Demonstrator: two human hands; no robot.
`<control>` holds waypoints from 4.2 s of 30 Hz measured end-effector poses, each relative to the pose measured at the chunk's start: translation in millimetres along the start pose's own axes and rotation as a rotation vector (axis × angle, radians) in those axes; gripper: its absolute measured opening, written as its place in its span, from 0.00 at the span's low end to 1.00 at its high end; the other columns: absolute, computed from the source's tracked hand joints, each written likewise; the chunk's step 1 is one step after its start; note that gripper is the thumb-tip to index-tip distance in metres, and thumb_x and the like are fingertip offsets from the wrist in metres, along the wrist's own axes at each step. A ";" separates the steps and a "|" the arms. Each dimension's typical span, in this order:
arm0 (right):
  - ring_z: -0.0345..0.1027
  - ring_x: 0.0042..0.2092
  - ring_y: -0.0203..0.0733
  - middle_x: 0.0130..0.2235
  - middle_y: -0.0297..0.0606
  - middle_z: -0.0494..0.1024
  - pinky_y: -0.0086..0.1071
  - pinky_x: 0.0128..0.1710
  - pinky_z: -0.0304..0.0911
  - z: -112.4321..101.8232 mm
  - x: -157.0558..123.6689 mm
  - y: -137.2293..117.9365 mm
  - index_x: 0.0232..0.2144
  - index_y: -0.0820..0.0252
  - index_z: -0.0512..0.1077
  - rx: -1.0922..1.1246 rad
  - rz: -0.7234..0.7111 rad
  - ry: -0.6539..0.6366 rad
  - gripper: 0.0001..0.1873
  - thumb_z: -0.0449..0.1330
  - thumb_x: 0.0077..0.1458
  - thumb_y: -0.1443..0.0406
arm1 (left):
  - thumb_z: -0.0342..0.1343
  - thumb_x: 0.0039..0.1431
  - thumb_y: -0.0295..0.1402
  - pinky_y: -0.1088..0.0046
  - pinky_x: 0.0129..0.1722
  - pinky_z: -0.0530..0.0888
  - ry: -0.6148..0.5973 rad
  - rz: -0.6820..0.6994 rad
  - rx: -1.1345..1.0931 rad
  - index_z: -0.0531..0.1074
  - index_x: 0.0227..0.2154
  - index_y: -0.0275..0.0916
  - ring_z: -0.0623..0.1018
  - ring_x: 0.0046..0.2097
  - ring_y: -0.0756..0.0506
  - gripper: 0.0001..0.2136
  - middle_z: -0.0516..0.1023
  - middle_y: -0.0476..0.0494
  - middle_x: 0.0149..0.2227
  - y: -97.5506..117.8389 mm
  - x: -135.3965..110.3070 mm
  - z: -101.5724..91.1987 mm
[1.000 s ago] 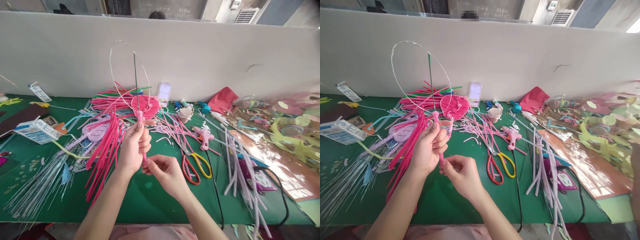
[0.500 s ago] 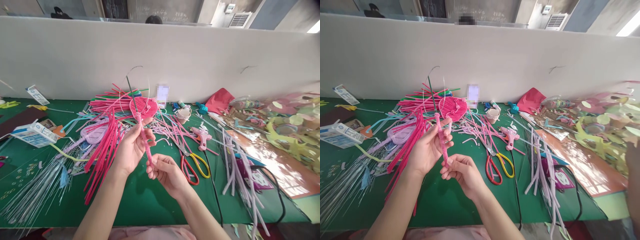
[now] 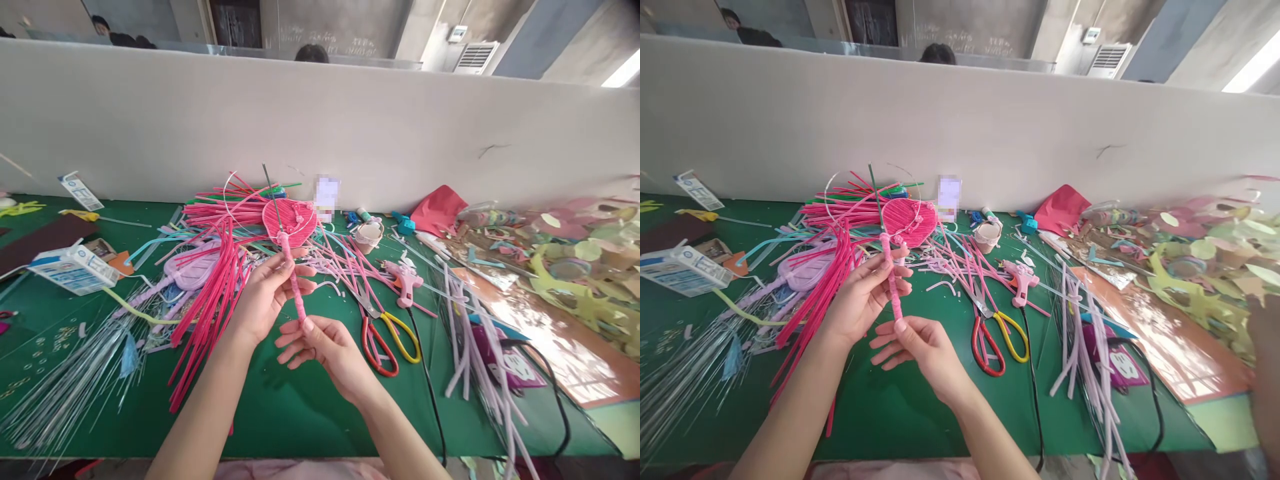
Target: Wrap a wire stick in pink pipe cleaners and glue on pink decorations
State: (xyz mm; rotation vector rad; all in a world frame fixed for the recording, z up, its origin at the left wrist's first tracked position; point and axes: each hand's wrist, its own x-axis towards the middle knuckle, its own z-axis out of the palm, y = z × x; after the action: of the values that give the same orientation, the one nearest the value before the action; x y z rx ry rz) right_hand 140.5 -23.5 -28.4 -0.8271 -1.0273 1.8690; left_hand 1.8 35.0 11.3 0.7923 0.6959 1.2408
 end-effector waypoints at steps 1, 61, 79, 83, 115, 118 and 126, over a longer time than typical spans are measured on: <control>0.78 0.33 0.41 0.36 0.45 0.83 0.30 0.33 0.70 1.0 -0.6 0.9 0.37 0.65 0.78 -0.081 -0.010 0.018 0.26 0.61 0.56 0.46 | 0.60 0.60 0.29 0.76 0.33 0.78 -0.004 -0.007 0.010 0.78 0.44 0.35 0.82 0.29 0.49 0.10 0.83 0.43 0.31 -0.6 0.2 -0.4; 0.72 0.26 0.36 0.25 0.38 0.80 0.30 0.30 0.69 11.1 -1.8 -1.5 0.28 0.62 0.78 -0.117 -0.190 0.313 0.19 0.66 0.52 0.51 | 0.56 0.63 0.25 0.78 0.30 0.77 -0.049 0.055 -0.201 0.75 0.45 0.35 0.73 0.26 0.54 0.09 0.72 0.51 0.28 0.2 -7.9 3.5; 0.70 0.24 0.35 0.24 0.36 0.78 0.30 0.28 0.67 3.9 5.0 14.6 0.26 0.62 0.77 -0.058 -0.196 0.351 0.17 0.68 0.50 0.53 | 0.54 0.65 0.33 0.67 0.39 0.79 -0.088 -0.012 -0.107 0.72 0.54 0.36 0.83 0.38 0.43 0.16 0.84 0.38 0.41 -6.2 -6.2 0.9; 0.70 0.25 0.36 0.24 0.36 0.78 0.30 0.28 0.67 4.9 5.9 20.3 0.27 0.62 0.77 -0.093 -0.199 0.382 0.18 0.69 0.49 0.52 | 0.55 0.65 0.36 0.68 0.36 0.79 -0.087 -0.017 -0.065 0.74 0.51 0.35 0.83 0.35 0.43 0.15 0.84 0.40 0.36 -6.6 -6.5 -0.1; 0.57 0.18 0.28 0.26 0.32 0.73 0.25 0.13 0.55 -2.5 22.8 7.9 0.28 0.61 0.74 0.116 -0.186 0.446 0.18 0.70 0.46 0.53 | 0.58 0.59 0.47 0.69 0.36 0.75 -0.207 -0.259 0.472 0.76 0.29 0.36 0.77 0.31 0.45 0.17 0.75 0.46 0.25 -39.3 -41.4 -19.4; 0.55 0.16 0.27 0.27 0.30 0.72 0.26 0.10 0.54 -2.7 23.2 10.8 0.29 0.60 0.72 0.118 -0.166 0.426 0.19 0.68 0.48 0.51 | 0.58 0.59 0.49 0.67 0.38 0.75 -0.215 -0.262 0.476 0.75 0.29 0.36 0.78 0.33 0.44 0.18 0.76 0.45 0.27 -42.5 -40.4 -20.4; 0.60 0.24 0.30 0.29 0.30 0.72 0.24 0.19 0.56 -9.5 21.9 16.7 0.30 0.59 0.72 0.016 -0.125 0.404 0.18 0.65 0.52 0.51 | 0.55 0.61 0.49 0.69 0.37 0.73 -0.252 -0.281 0.633 0.75 0.32 0.36 0.78 0.37 0.43 0.19 0.77 0.46 0.31 -45.0 -40.4 -30.2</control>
State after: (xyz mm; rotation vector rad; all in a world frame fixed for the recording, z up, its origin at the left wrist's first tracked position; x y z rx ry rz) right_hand 132.9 -6.4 -50.8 -1.0529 -0.7881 1.5204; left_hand -6.4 -6.5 -41.4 1.2929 0.9685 0.6432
